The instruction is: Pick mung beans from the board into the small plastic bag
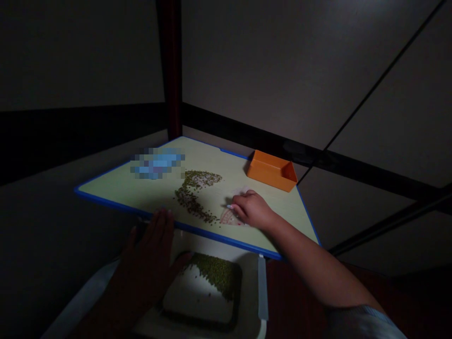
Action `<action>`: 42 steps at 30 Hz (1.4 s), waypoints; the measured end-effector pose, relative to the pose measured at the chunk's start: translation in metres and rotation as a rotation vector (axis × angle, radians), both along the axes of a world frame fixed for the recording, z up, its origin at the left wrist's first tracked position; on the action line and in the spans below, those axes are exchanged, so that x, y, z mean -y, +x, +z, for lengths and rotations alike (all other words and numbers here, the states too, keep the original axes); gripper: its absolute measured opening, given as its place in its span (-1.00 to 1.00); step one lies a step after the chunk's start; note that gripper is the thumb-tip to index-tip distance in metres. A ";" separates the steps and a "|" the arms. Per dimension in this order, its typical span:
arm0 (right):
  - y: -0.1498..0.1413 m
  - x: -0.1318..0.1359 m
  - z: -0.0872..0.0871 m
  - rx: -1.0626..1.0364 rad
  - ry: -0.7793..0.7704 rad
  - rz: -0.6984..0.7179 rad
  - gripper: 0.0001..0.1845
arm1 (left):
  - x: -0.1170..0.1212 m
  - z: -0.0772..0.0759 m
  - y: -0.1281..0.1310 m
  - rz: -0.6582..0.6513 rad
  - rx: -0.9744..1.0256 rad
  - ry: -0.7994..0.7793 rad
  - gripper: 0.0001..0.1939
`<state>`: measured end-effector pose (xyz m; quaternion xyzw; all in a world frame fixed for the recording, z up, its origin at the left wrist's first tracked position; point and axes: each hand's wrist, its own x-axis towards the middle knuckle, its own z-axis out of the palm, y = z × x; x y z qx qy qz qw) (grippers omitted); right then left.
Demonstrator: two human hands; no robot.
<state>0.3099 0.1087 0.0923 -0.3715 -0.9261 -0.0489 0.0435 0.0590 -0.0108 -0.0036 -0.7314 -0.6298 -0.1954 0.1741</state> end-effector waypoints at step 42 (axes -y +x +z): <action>-0.005 0.013 0.003 -0.102 -0.204 0.066 -0.68 | 0.003 0.003 -0.001 -0.041 0.034 -0.062 -0.07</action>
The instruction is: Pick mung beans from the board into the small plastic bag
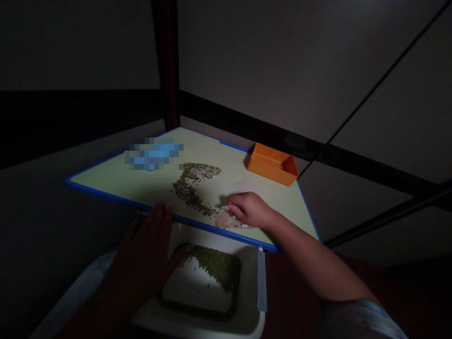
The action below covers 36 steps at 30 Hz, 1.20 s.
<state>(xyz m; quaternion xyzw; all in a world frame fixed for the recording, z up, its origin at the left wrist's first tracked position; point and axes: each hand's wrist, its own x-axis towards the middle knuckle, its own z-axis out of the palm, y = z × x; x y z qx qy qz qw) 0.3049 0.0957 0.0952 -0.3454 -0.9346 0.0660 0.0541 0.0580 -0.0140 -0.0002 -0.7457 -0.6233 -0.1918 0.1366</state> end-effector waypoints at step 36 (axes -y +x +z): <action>-0.013 0.016 0.005 0.156 0.119 -0.235 -0.59 | 0.002 0.009 0.005 0.025 0.019 -0.024 -0.12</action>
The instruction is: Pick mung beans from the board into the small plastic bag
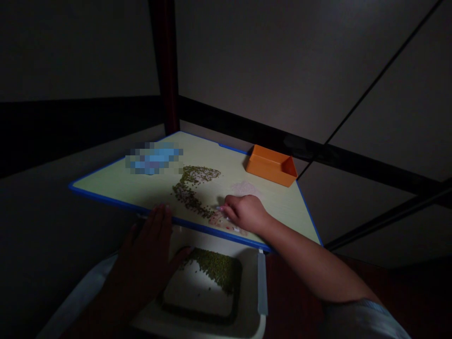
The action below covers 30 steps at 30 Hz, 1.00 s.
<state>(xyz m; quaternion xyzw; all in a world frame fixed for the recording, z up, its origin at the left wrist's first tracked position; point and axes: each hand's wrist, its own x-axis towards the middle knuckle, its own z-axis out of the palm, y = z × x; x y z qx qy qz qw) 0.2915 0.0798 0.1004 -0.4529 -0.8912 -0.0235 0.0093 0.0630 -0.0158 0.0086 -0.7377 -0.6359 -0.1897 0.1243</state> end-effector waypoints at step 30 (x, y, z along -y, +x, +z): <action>0.015 -0.024 0.007 0.079 0.072 -0.244 -0.54 | -0.004 -0.009 -0.002 0.009 -0.110 0.128 -0.13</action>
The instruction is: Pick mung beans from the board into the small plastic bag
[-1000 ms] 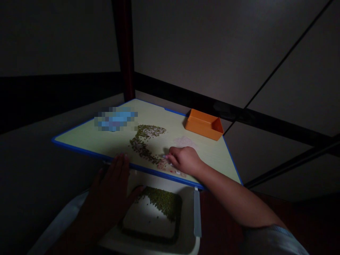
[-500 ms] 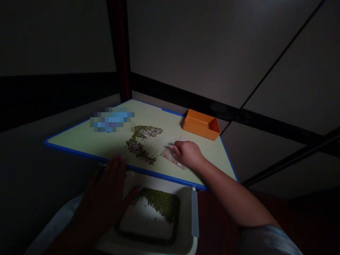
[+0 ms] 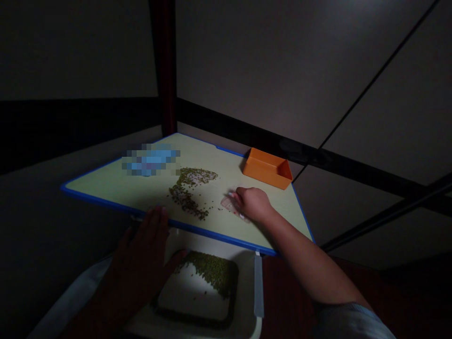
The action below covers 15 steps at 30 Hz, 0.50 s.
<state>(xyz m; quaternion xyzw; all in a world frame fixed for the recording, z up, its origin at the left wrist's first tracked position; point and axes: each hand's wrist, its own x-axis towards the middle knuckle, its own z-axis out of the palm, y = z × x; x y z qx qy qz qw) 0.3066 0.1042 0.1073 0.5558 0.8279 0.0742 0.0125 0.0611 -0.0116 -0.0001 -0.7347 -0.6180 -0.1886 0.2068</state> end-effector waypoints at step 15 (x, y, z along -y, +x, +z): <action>0.018 -0.012 0.004 -0.050 -0.092 0.227 -0.61 | -0.002 -0.004 -0.001 0.013 0.015 -0.038 -0.12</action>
